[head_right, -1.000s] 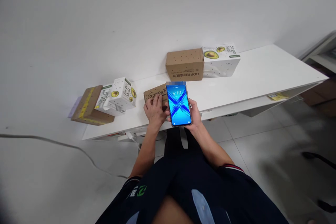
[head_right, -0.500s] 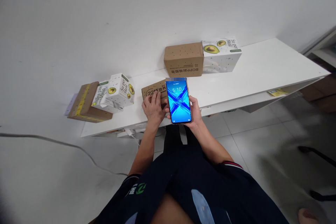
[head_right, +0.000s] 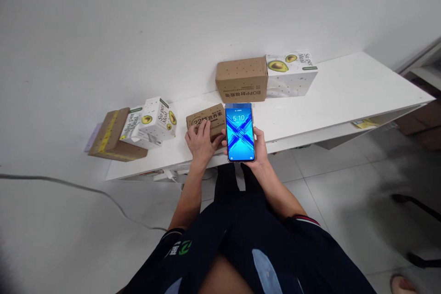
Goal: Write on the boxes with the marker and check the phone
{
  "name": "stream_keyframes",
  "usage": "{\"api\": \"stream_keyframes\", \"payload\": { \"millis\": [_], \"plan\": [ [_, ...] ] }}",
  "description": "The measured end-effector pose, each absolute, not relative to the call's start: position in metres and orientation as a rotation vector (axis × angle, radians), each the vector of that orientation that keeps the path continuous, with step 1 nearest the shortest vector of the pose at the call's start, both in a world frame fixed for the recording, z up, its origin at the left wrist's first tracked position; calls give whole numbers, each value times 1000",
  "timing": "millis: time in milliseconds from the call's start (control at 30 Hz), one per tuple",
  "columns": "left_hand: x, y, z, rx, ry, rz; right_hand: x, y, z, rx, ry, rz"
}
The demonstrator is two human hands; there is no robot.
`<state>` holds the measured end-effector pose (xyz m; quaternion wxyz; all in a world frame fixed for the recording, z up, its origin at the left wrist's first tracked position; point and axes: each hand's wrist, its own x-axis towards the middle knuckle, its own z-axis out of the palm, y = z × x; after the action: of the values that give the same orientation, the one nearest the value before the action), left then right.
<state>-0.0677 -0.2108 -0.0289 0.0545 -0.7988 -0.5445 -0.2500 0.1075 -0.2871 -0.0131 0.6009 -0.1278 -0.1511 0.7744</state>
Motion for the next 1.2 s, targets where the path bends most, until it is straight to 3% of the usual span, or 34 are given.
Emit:
{"api": "stream_keyframes", "payload": {
  "millis": [467, 800, 1200],
  "plan": [
    [-79, -169, -19, -2394, -1783, -704, 166, -317, -55, -543, -71, 1520],
    [-67, -220, -61, -2332, -1653, -1143, 183, -293, -53, -667, -196, 1493],
    [-87, -227, -73, -2274, -1769, -1165, 212, -244, -73, -797, -211, 1520]
  ]
}}
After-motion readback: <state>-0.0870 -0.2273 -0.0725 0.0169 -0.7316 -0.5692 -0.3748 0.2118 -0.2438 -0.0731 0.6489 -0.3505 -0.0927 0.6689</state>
